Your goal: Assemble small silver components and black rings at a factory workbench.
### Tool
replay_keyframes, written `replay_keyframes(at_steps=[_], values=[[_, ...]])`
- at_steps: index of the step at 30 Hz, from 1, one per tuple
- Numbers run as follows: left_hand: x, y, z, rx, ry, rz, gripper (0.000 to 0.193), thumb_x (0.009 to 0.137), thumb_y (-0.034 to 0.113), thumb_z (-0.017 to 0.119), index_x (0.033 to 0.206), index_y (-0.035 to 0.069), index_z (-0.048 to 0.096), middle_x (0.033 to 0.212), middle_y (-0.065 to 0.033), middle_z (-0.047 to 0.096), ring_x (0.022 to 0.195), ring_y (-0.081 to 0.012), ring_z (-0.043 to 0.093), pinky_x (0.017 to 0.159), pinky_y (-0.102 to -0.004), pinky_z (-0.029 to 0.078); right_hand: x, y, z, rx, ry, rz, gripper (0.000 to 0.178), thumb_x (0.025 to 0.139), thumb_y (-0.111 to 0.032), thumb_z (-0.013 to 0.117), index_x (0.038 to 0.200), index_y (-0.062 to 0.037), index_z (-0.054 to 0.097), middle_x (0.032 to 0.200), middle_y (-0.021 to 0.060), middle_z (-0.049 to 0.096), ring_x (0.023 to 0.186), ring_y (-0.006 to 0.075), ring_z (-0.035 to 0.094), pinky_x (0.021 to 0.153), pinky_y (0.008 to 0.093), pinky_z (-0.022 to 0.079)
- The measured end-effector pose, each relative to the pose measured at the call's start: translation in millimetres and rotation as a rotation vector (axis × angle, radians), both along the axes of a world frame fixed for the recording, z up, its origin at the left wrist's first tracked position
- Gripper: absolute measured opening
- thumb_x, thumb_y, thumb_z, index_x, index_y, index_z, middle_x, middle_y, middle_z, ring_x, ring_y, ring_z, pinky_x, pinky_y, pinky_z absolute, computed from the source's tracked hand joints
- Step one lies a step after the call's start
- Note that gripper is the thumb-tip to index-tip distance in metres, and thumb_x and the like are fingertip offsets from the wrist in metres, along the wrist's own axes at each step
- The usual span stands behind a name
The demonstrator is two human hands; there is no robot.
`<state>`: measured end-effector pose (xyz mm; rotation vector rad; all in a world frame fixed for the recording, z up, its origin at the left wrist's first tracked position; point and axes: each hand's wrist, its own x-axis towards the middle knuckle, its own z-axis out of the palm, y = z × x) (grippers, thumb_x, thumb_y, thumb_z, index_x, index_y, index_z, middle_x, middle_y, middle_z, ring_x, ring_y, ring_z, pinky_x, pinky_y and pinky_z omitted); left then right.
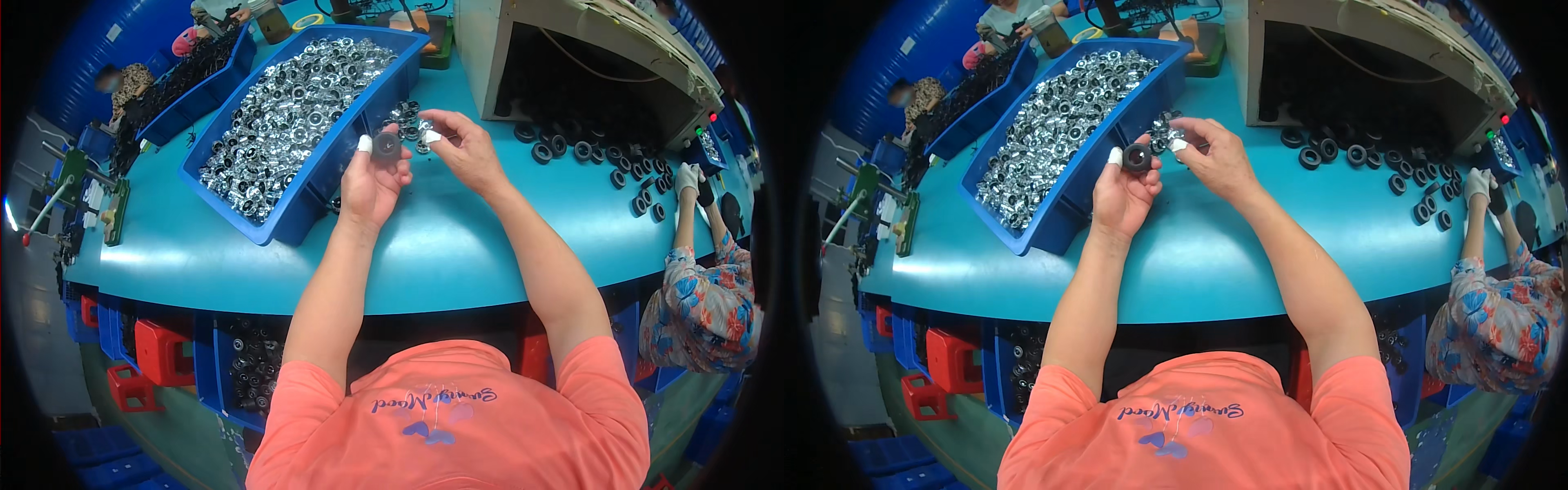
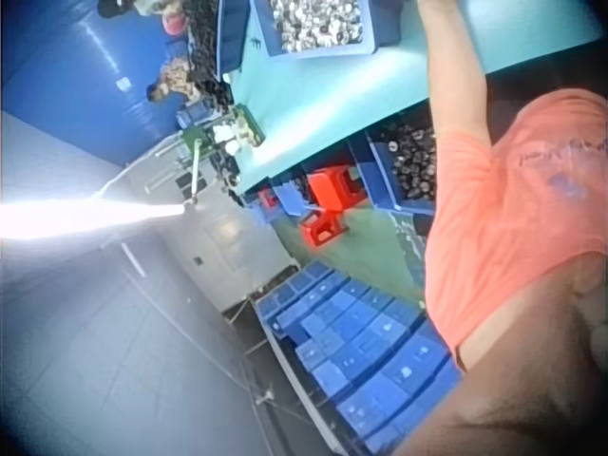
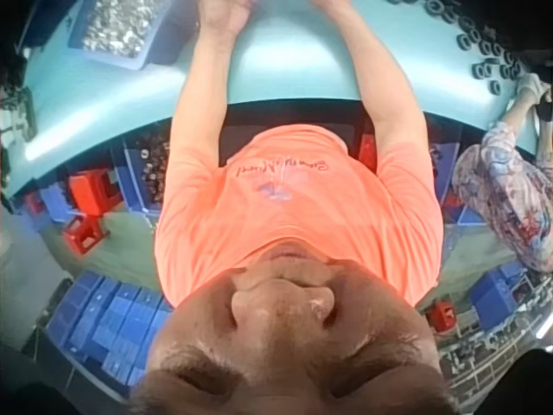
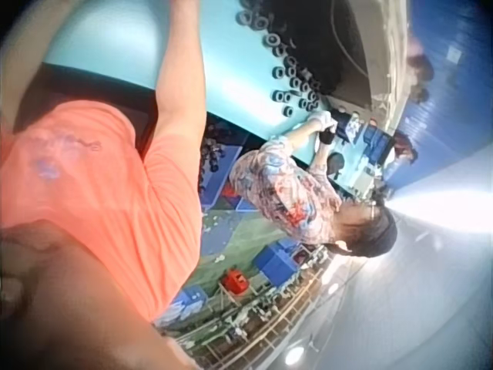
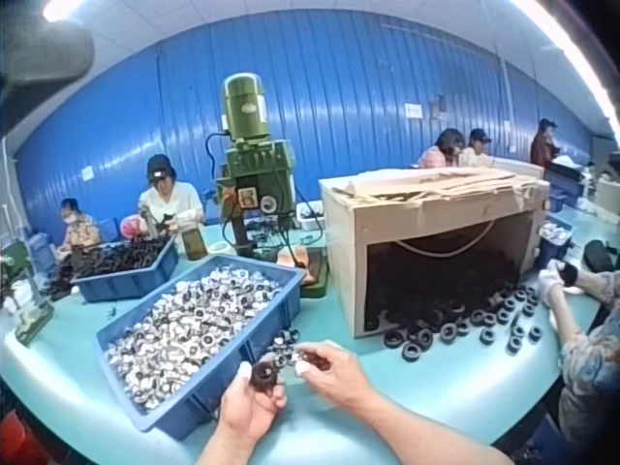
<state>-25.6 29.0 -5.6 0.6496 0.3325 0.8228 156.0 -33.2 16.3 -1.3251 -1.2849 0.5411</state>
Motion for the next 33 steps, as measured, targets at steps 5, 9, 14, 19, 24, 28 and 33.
replay_keyframes(at_steps=[5,9,14,19,24,28,33], values=[[1.4,0.4,0.4,-0.028,0.002,-0.011,0.054,0.110,0.041,0.028,0.136,0.000,0.052,0.097,-0.0131,0.066,0.075,-0.0189,0.058,0.066,-0.0337,0.048,0.3,1.9,-5.2,-0.015,0.079,0.032,0.035,0.086,-0.015,0.072,0.120,-0.0048,0.069,0.102,0.0092,0.068,0.088,0.0160,0.067,0.080,0.0303,0.055],[1.4,-0.5,0.8,0.008,0.008,-0.011,0.054,0.110,0.042,0.030,0.136,0.000,0.052,0.098,-0.0130,0.066,0.075,-0.0183,0.058,0.066,-0.0335,0.048,-5.8,-4.0,4.3,-0.007,0.057,0.046,0.035,0.084,-0.014,0.074,0.116,-0.0028,0.069,0.105,0.0095,0.071,0.090,0.0159,0.069,0.080,0.0304,0.055],[2.8,-3.4,2.4,0.067,0.067,0.015,0.055,0.109,0.043,0.032,0.136,0.000,0.052,0.099,-0.0112,0.066,0.075,-0.0174,0.058,0.066,-0.0333,0.049,-13.6,-6.8,9.1,0.080,-0.030,0.062,0.031,0.082,-0.012,0.075,0.111,-0.0033,0.071,0.099,0.0080,0.071,0.086,0.0152,0.070,0.077,0.0299,0.056],[5.7,-8.6,6.2,0.174,0.178,0.061,0.051,0.110,0.040,0.033,0.137,0.001,0.053,0.100,-0.0071,0.065,0.076,-0.0159,0.060,0.064,-0.0323,0.051,-18.2,-9.7,12.8,0.230,-0.259,0.011,0.032,0.076,-0.006,0.072,0.108,-0.0083,0.074,0.089,0.0075,0.067,0.078,0.0184,0.066,0.072,0.0314,0.055],[6.5,-12.9,9.3,0.198,0.215,0.076,0.043,0.109,0.035,0.038,0.132,0.002,0.055,0.101,-0.0079,0.066,0.081,-0.0158,0.063,0.064,-0.0310,0.052,-25.6,-13.0,19.4,0.266,-0.351,-0.020,0.033,0.074,-0.004,0.070,0.106,-0.0096,0.074,0.084,0.0070,0.065,0.075,0.0215,0.062,0.069,0.0341,0.053],[6.7,-12.4,6.5,0.205,0.230,0.082,0.038,0.109,0.031,0.040,0.129,0.002,0.056,0.105,-0.0092,0.067,0.084,-0.0163,0.064,0.066,-0.0308,0.053,-22.8,-12.0,15.1,0.256,-0.377,-0.043,0.028,0.073,-0.003,0.070,0.101,-0.0070,0.072,0.085,0.0072,0.065,0.076,0.0225,0.062,0.070,0.0348,0.053],[11.4,-16.8,11.4,0.295,0.277,0.113,0.037,0.108,0.030,0.043,0.131,0.003,0.055,0.109,-0.0100,0.067,0.087,-0.0157,0.065,0.067,-0.0298,0.054,-21.6,-10.7,9.5,0.309,-0.421,-0.042,0.026,0.072,0.000,0.070,0.098,-0.0058,0.070,0.086,0.0078,0.066,0.080,0.0233,0.065,0.072,0.0358,0.054]])
